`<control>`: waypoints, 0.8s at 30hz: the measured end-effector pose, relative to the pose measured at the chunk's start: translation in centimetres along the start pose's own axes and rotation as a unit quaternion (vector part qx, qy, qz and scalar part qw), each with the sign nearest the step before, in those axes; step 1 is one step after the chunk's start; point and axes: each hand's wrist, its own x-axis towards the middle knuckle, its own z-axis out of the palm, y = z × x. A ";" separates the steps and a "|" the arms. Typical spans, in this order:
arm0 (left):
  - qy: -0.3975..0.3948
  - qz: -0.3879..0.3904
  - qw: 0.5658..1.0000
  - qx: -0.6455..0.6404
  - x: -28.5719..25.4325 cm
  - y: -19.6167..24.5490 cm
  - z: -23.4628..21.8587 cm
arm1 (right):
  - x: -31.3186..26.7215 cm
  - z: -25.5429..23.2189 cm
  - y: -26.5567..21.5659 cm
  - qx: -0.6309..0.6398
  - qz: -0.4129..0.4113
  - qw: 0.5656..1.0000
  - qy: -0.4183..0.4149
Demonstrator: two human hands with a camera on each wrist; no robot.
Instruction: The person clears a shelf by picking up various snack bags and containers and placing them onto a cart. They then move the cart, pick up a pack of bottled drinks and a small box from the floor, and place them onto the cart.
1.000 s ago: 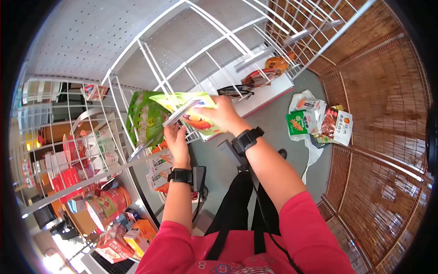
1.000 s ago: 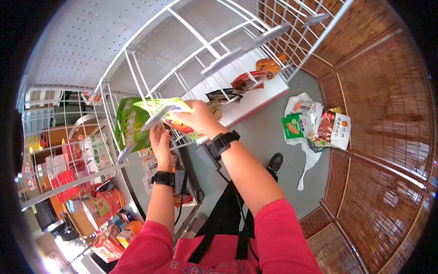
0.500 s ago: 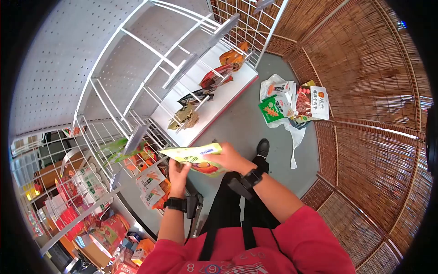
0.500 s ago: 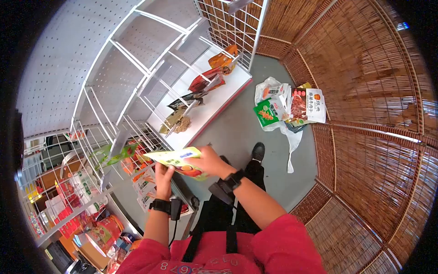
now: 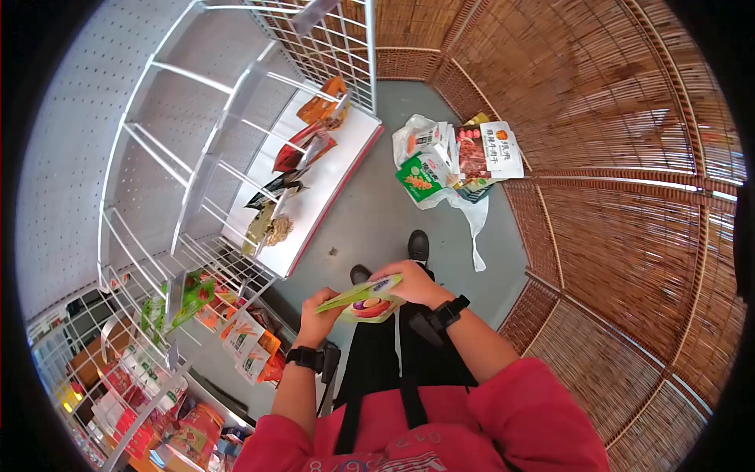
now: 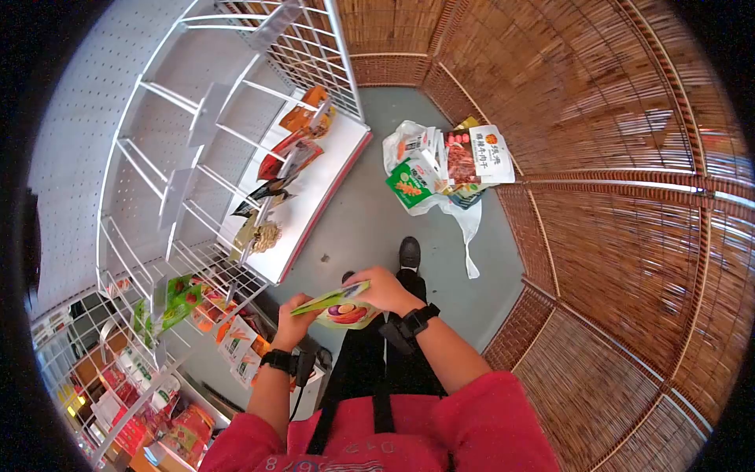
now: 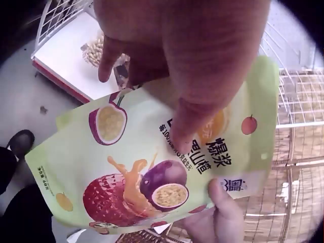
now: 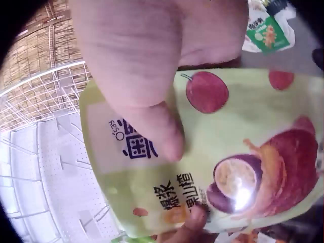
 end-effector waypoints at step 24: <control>-0.013 -0.206 0.965 -0.161 6.9 -0.7 10.3 | -0.9 -19.4 17.1 0.182 0.268 0.804 0.498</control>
